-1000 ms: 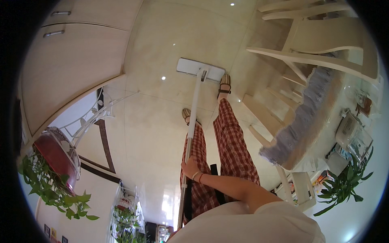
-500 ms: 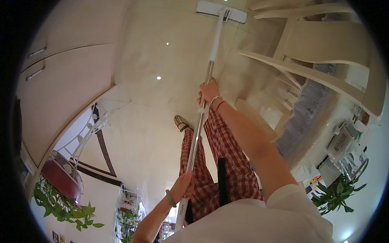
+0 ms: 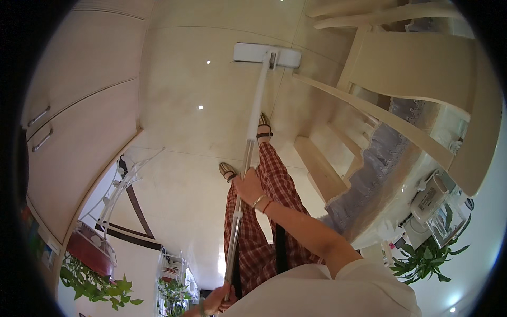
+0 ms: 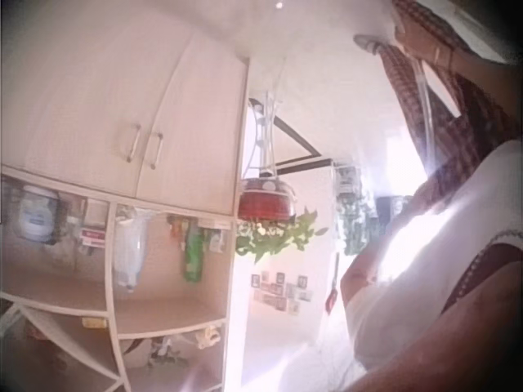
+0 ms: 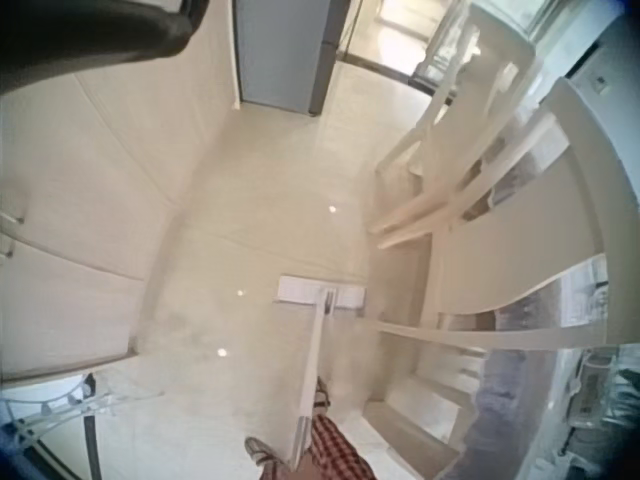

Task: The person washes leafy vegetables in a kitchen sink and then proceeds to mop the tiled floor of the kitchen and adjacent living area using a flat mop. The person moves the mop back and forth across the floor, navigating around furniture and plants.

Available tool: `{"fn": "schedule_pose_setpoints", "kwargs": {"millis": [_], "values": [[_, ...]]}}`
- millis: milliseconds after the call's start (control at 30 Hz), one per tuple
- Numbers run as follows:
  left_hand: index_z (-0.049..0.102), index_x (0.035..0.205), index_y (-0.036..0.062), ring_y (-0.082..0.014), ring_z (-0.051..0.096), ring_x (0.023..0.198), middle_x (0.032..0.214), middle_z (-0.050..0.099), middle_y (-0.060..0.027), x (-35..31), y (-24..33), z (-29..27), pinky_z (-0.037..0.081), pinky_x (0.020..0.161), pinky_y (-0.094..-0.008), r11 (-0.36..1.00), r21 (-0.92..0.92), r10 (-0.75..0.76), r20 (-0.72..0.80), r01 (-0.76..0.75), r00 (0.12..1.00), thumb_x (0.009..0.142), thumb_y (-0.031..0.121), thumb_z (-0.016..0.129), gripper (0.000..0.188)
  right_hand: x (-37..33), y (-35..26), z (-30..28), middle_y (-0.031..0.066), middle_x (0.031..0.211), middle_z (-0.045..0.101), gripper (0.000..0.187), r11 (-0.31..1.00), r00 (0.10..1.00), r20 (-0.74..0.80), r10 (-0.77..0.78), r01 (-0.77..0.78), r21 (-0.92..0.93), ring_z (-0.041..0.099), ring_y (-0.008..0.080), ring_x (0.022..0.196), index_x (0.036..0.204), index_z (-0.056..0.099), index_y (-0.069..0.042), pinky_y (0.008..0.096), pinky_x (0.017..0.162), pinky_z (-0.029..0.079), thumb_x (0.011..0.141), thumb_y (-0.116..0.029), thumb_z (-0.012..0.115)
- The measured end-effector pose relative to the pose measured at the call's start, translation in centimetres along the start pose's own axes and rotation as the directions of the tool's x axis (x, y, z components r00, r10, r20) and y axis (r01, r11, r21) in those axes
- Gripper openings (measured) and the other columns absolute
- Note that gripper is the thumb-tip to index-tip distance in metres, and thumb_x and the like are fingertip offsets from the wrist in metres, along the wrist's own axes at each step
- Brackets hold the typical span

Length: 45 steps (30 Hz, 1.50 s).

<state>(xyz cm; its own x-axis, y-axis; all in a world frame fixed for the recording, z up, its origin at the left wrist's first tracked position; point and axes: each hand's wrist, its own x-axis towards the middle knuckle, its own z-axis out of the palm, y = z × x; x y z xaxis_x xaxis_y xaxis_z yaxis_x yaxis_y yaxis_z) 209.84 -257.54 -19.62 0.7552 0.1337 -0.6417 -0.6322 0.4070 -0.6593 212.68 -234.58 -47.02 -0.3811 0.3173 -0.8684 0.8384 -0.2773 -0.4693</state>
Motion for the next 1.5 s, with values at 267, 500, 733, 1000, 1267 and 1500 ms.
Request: {"fn": "schedule_pose_setpoints", "kwargs": {"millis": [267, 500, 733, 1000, 1267, 1500], "values": [[0.040, 0.075, 0.0122, -0.0075, 0.023, 0.042, 0.051, 0.027, 0.0034, 2.4, 12.3, 4.2, 0.022, 0.037, -0.0241, 0.998, -0.042, -0.026, 0.428, 0.048, 0.903, 0.093, 0.060, 0.024, 0.054, 9.4, -2.7, -10.8, 0.0243, 0.074, 0.059, 0.042, 0.949, 0.984, -0.179, -0.021, -0.037, -0.314, 0.062, 0.0349, 0.067, 0.095, 0.036, 0.013, 0.0422, 0.055, 0.051, 0.083, -0.021, 0.058], [0.040, 0.074, 0.0128, -0.0052, 0.026, 0.041, 0.051, 0.028, 0.0051, 6.1, 21.0, 9.2, 0.024, 0.036, -0.0233, 0.990, 0.143, -0.045, 0.381, -0.011, 0.923, 0.091, 0.062, 0.031, 0.053, 15.7, -5.4, -19.6, 0.0156, 0.063, 0.060, 0.023, 0.976, 0.942, -0.281, 0.186, -0.210, -0.058, 0.064, 0.0297, 0.055, 0.063, 0.056, 0.003, 0.0376, 0.045, 0.051, 0.081, -0.012, 0.054], [0.040, 0.077, 0.0128, -0.0043, 0.025, 0.042, 0.054, 0.028, 0.0058, 3.9, 20.7, 10.2, 0.024, 0.037, -0.0217, 0.933, 0.289, 0.178, 0.141, -0.213, 0.974, 0.092, 0.059, 0.038, 0.049, 14.6, -7.0, -18.6, 0.0128, 0.061, 0.057, 0.019, 0.934, 0.927, -0.243, 0.285, -0.212, 0.288, 0.063, 0.0286, 0.051, 0.069, 0.054, 0.002, 0.0395, 0.039, 0.049, 0.082, -0.012, 0.051], [0.041, 0.078, 0.0119, -0.0049, 0.026, 0.042, 0.055, 0.030, 0.0056, 0.4, 10.3, -1.2, 0.025, 0.038, -0.0214, 0.922, 0.251, 0.305, -0.003, -0.294, 0.952, 0.095, 0.051, 0.037, 0.043, 14.5, 5.3, -4.0, 0.0119, 0.057, 0.051, 0.017, 0.899, 0.934, -0.005, -0.358, 0.343, -0.273, 0.060, 0.0260, 0.050, 0.074, 0.049, 0.002, 0.0408, 0.037, 0.048, 0.083, -0.011, 0.052], [0.046, 0.077, 0.0131, -0.0070, 0.023, 0.039, 0.050, 0.030, 0.0034, 3.0, -4.7, -10.9, 0.020, 0.036, -0.0239, 0.963, 0.003, 0.269, -0.058, -0.269, 0.961, 0.095, 0.055, 0.031, 0.048, 2.0, 8.4, 10.9, 0.0212, 0.076, 0.052, 0.020, 0.576, 0.859, 0.090, -0.504, 0.412, -0.706, 0.057, 0.0281, 0.059, 0.083, 0.052, 0.003, 0.0407, 0.052, 0.048, 0.082, -0.016, 0.059], [0.041, 0.079, 0.0108, -0.0077, 0.025, 0.042, 0.053, 0.028, 0.0030, 2.5, -16.4, -16.5, 0.021, 0.039, -0.0225, 0.991, -0.127, 0.059, 0.100, -0.046, 0.993, 0.097, 0.051, 0.025, 0.048, -11.9, 11.9, 15.4, 0.0137, 0.071, 0.050, 0.031, 0.984, 0.985, 0.056, 0.163, -0.166, 0.063, 0.057, 0.0212, 0.059, 0.096, 0.034, 0.007, 0.0353, 0.051, 0.049, 0.087, -0.016, 0.054]]}}
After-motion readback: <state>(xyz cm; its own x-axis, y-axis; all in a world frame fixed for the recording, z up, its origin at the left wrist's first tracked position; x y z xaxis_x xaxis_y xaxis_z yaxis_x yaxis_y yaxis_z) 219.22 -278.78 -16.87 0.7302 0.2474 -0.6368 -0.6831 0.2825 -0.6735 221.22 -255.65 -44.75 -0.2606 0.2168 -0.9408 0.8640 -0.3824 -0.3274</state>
